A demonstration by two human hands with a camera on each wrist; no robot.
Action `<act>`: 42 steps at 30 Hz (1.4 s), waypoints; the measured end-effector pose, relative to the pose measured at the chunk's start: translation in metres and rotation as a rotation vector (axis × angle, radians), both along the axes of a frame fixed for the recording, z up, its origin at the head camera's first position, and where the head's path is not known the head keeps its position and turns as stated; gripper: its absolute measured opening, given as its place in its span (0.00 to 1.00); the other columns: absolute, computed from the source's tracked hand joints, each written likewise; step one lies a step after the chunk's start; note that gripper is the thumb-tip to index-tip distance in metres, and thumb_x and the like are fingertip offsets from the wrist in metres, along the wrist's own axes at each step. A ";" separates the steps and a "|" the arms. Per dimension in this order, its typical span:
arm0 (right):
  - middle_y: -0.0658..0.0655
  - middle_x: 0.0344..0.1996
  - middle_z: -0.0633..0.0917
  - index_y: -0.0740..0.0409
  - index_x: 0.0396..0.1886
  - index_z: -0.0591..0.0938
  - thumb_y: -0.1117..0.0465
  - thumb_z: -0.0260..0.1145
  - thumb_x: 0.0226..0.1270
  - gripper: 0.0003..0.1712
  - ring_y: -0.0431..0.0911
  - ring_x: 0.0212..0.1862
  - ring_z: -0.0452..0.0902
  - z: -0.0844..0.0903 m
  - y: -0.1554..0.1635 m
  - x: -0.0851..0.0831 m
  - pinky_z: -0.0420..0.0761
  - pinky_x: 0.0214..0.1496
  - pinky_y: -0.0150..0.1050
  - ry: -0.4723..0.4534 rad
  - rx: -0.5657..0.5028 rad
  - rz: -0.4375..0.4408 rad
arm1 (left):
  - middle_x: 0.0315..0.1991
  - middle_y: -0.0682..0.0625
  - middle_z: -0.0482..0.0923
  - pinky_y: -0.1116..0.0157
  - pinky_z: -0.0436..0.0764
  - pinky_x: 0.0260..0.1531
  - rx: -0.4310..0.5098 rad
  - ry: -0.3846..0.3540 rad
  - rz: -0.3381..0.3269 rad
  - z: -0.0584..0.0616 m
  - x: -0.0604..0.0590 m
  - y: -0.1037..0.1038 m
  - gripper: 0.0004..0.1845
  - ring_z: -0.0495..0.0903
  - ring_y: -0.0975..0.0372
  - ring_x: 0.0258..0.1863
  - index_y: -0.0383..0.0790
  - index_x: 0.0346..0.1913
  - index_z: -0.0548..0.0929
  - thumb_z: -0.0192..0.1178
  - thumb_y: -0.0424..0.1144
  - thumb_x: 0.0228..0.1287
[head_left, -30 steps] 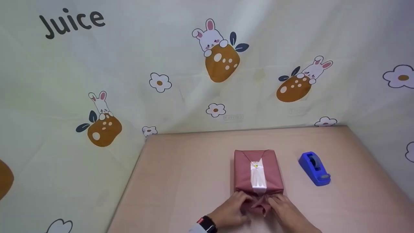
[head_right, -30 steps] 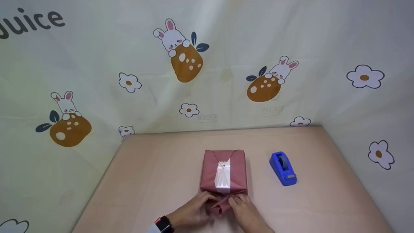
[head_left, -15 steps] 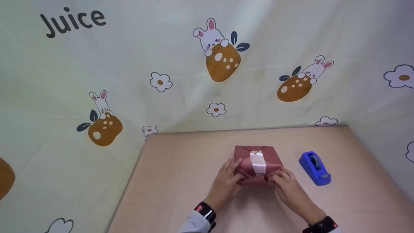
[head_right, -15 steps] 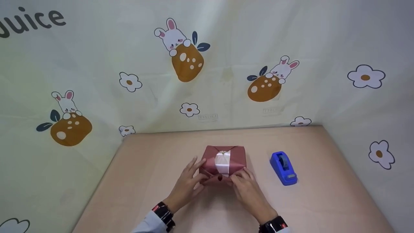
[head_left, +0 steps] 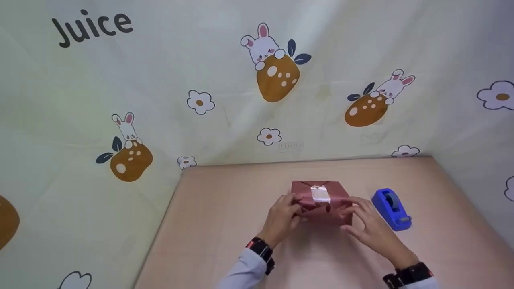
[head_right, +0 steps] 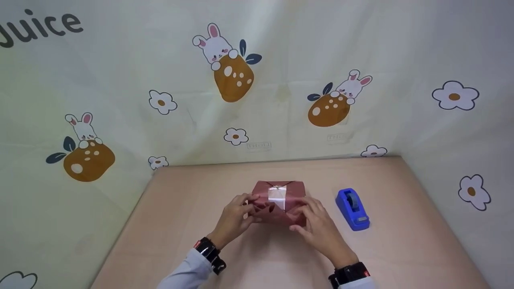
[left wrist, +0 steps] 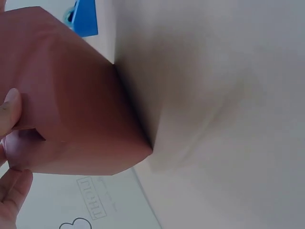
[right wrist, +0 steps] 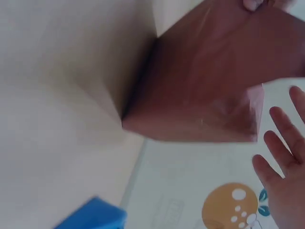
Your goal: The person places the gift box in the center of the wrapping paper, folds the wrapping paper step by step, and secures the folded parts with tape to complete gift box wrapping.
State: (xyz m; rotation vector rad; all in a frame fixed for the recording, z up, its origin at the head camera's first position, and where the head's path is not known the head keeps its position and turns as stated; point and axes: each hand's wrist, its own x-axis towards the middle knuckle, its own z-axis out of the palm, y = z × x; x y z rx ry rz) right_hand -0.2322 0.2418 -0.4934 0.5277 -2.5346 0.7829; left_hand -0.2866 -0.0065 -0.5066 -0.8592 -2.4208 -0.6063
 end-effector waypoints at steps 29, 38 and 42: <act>0.49 0.48 0.82 0.55 0.25 0.83 0.69 0.74 0.41 0.10 0.47 0.53 0.75 -0.026 -0.001 -0.008 0.61 0.58 0.17 0.189 0.047 -0.023 | 0.50 0.50 0.72 0.62 0.74 0.49 -0.095 0.078 -0.053 -0.005 0.018 0.008 0.12 0.72 0.60 0.51 0.50 0.33 0.79 0.61 0.54 0.54; 0.43 0.38 0.79 0.48 0.25 0.77 0.63 0.76 0.39 0.15 0.36 0.42 0.72 -0.043 -0.006 0.019 0.74 0.46 0.30 0.087 0.160 -0.035 | 0.47 0.55 0.78 0.69 0.74 0.44 -0.190 0.069 -0.089 -0.028 0.036 0.008 0.13 0.74 0.64 0.45 0.51 0.35 0.82 0.57 0.54 0.58; 0.40 0.32 0.72 0.48 0.34 0.75 0.57 0.73 0.45 0.17 0.32 0.36 0.65 -0.046 -0.012 0.024 0.74 0.37 0.31 0.021 0.195 -0.013 | 0.43 0.58 0.80 0.72 0.74 0.42 -0.176 0.058 -0.097 -0.035 0.040 0.006 0.12 0.76 0.67 0.42 0.51 0.31 0.80 0.55 0.54 0.59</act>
